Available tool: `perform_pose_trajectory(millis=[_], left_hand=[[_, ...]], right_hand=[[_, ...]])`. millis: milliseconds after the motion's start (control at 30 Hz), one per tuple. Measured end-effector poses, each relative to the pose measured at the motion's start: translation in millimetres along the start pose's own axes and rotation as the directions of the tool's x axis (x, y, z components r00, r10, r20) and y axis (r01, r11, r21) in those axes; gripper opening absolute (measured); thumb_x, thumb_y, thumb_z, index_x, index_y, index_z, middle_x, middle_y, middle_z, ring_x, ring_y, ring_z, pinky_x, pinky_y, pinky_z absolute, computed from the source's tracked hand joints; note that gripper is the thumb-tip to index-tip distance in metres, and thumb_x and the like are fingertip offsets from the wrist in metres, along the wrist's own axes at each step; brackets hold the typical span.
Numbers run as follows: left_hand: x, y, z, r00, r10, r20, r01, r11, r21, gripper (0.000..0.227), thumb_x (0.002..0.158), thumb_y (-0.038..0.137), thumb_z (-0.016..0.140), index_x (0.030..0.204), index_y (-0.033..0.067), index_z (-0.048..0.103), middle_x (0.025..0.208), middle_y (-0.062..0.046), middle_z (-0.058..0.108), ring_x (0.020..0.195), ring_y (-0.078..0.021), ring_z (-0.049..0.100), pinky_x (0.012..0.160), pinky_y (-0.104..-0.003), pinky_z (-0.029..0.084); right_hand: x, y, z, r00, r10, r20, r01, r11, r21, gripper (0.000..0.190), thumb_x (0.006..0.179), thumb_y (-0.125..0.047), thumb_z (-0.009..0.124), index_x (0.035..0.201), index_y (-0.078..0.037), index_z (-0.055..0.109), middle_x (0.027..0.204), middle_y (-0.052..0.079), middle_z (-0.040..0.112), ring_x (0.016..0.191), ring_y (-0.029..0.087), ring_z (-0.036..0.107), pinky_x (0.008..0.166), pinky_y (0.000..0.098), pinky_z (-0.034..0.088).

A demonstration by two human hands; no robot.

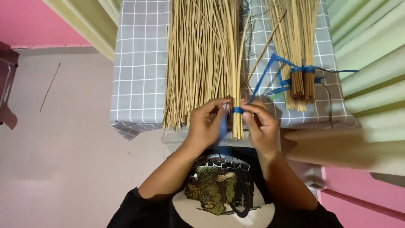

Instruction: Gathering and tying thin wooden sticks into bundles using plastic string to create brooms.

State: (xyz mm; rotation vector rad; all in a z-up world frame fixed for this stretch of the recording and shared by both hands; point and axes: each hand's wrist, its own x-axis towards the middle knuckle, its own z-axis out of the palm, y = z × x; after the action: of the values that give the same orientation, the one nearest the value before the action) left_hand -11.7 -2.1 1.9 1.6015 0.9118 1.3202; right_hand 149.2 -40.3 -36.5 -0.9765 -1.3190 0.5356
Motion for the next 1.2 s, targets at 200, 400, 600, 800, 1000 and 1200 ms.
perform_pose_trajectory(millis=[200,400,600,800,1000,1200], left_hand=[[9.7,11.6,-0.6,0.988,-0.151,0.036,0.155,0.958,-0.241,0.017,0.101,0.004,0.060,0.109,0.0026,0.074,0.077,-0.006,0.068,0.079,-0.0122,0.059,0.073,-0.031,0.056],[7.4,12.2,1.9,0.990,0.123,0.065,-0.123,0.992,-0.003,0.015,0.094,0.003,0.070,0.106,0.0059,0.077,0.084,-0.014,0.075,0.084,-0.0329,0.075,0.077,-0.042,0.058],[11.0,9.2,-2.7,0.991,0.122,0.063,-0.130,0.983,0.134,0.005,0.087,0.011,0.078,0.092,0.0107,0.079,0.060,-0.005,0.061,0.061,-0.0216,0.063,0.063,-0.032,0.053],[18.3,18.1,-20.6,0.957,-0.157,0.243,0.166,0.986,-0.018,0.014,0.087,0.001,0.074,0.099,0.0026,0.078,0.065,-0.013,0.067,0.066,-0.0214,0.060,0.065,-0.036,0.051],[24.8,7.0,-34.5,0.872,-0.180,0.456,0.282,0.945,-0.167,0.031,0.095,-0.001,0.064,0.126,-0.0017,0.066,0.078,-0.013,0.072,0.068,-0.0123,0.062,0.061,-0.025,0.049],[11.3,37.9,-29.4,0.863,-0.231,0.449,0.321,0.937,-0.135,0.032,0.100,-0.001,0.048,0.127,-0.0021,0.066,0.078,-0.013,0.073,0.059,-0.0095,0.058,0.055,-0.022,0.044]], right_hand=[[3.9,18.4,11.3,0.973,0.192,-0.125,-0.157,0.956,0.248,0.029,0.094,0.000,0.070,0.121,0.004,0.061,0.095,0.016,0.072,0.099,0.023,0.068,0.096,0.0379,0.050],[1.8,22.3,28.4,0.924,0.359,-0.128,-0.268,0.851,0.452,0.026,0.105,-0.005,0.055,0.127,0.007,0.061,0.091,0.010,0.066,0.086,0.014,0.062,0.086,0.0279,0.050],[-0.6,19.5,30.5,0.925,0.381,-0.018,-0.312,0.785,0.535,0.027,0.098,-0.008,0.060,0.116,0.011,0.069,0.091,0.016,0.068,0.090,0.020,0.064,0.088,0.0323,0.052],[-2.3,46.4,14.4,0.966,0.260,-0.002,-0.215,0.801,0.559,0.014,0.102,-0.008,0.062,0.095,0.002,0.068,0.097,0.014,0.070,0.094,0.017,0.064,0.089,0.0280,0.050],[22.5,15.6,-15.0,0.943,-0.087,0.320,0.100,0.995,-0.026,0.011,0.085,0.008,0.073,0.083,-0.004,0.074,0.086,0.009,0.074,0.076,0.026,0.069,0.069,0.0344,0.052],[13.2,-13.6,0.1,0.901,-0.394,0.181,0.433,0.800,-0.415,0.011,0.092,0.005,0.070,0.096,-0.001,0.079,0.103,0.015,0.075,0.080,0.031,0.073,0.067,0.0336,0.058]])
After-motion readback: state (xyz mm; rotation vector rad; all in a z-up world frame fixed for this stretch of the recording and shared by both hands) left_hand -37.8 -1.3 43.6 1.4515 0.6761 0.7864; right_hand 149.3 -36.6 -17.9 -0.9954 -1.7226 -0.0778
